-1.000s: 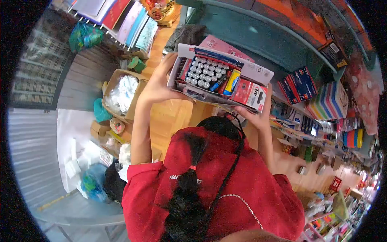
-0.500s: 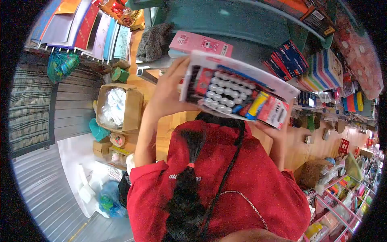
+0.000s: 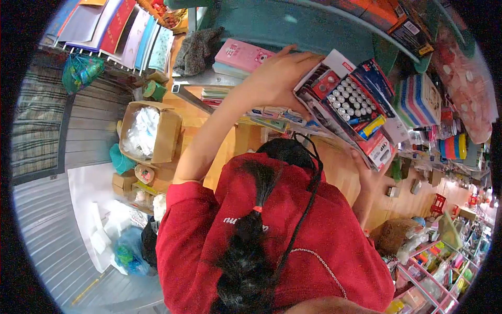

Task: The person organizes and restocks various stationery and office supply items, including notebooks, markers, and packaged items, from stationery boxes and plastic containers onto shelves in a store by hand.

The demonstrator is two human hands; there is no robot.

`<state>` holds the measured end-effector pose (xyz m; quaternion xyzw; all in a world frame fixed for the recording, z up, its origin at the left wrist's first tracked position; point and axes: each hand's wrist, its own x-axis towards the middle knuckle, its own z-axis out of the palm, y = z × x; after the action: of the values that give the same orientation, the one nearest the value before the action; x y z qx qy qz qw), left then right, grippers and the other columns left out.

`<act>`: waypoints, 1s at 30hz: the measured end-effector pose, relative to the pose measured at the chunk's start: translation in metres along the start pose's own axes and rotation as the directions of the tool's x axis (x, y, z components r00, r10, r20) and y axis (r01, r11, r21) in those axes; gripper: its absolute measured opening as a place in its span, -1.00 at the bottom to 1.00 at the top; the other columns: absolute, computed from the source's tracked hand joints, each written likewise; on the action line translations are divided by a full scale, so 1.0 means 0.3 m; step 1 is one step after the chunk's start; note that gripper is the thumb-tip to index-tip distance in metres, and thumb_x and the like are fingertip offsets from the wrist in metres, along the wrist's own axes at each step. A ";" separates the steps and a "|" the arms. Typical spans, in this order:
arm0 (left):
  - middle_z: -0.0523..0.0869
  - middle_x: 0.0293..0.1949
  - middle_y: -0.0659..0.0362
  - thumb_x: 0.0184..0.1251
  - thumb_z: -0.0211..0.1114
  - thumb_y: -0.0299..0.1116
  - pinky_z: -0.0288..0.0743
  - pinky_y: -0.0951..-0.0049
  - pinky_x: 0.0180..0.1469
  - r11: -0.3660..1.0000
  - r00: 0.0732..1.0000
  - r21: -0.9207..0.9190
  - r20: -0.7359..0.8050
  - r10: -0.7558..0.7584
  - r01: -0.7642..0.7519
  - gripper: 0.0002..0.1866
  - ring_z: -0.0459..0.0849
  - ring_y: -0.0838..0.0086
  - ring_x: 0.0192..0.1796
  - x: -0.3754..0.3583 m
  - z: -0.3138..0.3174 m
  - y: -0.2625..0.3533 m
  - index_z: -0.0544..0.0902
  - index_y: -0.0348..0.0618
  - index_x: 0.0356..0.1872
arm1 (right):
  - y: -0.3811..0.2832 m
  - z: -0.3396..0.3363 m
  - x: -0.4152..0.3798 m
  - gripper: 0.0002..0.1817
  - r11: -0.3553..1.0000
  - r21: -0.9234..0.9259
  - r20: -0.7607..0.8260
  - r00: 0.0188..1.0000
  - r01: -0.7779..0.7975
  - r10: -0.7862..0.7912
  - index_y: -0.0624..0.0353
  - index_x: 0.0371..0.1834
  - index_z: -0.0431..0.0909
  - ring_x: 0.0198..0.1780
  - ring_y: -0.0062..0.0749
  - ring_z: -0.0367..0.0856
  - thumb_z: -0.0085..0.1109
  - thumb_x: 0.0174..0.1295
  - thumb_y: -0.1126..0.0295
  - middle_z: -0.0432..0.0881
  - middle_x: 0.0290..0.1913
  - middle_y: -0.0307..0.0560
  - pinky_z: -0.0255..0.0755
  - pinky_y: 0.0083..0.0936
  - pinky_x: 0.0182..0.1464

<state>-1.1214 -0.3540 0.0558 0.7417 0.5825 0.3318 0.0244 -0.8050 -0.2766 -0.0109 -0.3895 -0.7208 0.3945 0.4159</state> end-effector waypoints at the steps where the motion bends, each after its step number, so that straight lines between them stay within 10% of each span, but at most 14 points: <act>1: 0.46 0.19 -0.06 -0.58 0.60 -0.03 0.01 -0.04 0.40 1.000 1.000 -0.001 0.025 -0.010 0.010 0.17 0.37 0.06 0.28 -0.003 -0.003 -0.008 0.28 -0.20 0.30 | -0.003 0.017 0.009 0.40 1.000 -0.009 0.023 1.000 0.010 -0.010 0.36 0.43 -0.38 0.26 -0.16 0.32 0.65 -0.31 0.32 0.23 0.28 0.20 0.26 -0.29 0.27; 17: 0.44 0.20 -0.10 -0.50 0.61 -0.07 0.08 0.21 0.39 0.980 0.978 -0.013 0.072 -0.195 0.197 0.10 0.34 0.04 0.30 -0.114 -0.097 -0.076 0.33 -0.26 0.26 | -0.049 0.221 0.093 0.14 0.985 0.170 0.222 0.972 0.034 -0.072 0.31 0.30 -0.07 0.11 -0.23 0.48 0.61 -0.28 0.35 0.40 0.12 0.10 0.41 -0.39 0.13; 30: 0.40 0.24 -0.01 -0.44 0.59 -0.17 0.13 0.14 0.36 0.965 0.973 0.128 -0.072 -0.221 0.229 0.08 0.37 0.07 0.26 -0.157 -0.109 -0.040 0.29 -0.21 0.30 | -0.068 0.243 0.070 0.21 0.995 -0.080 0.123 0.991 0.056 -0.046 0.38 0.37 -0.01 0.26 -0.10 0.32 0.64 -0.33 0.26 0.30 0.23 0.18 0.27 -0.27 0.25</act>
<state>-1.1533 -0.4032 0.0544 0.6610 0.6844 0.3077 -0.0051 -0.8831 -0.2835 -0.0115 -0.3635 -0.7703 0.3762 0.3647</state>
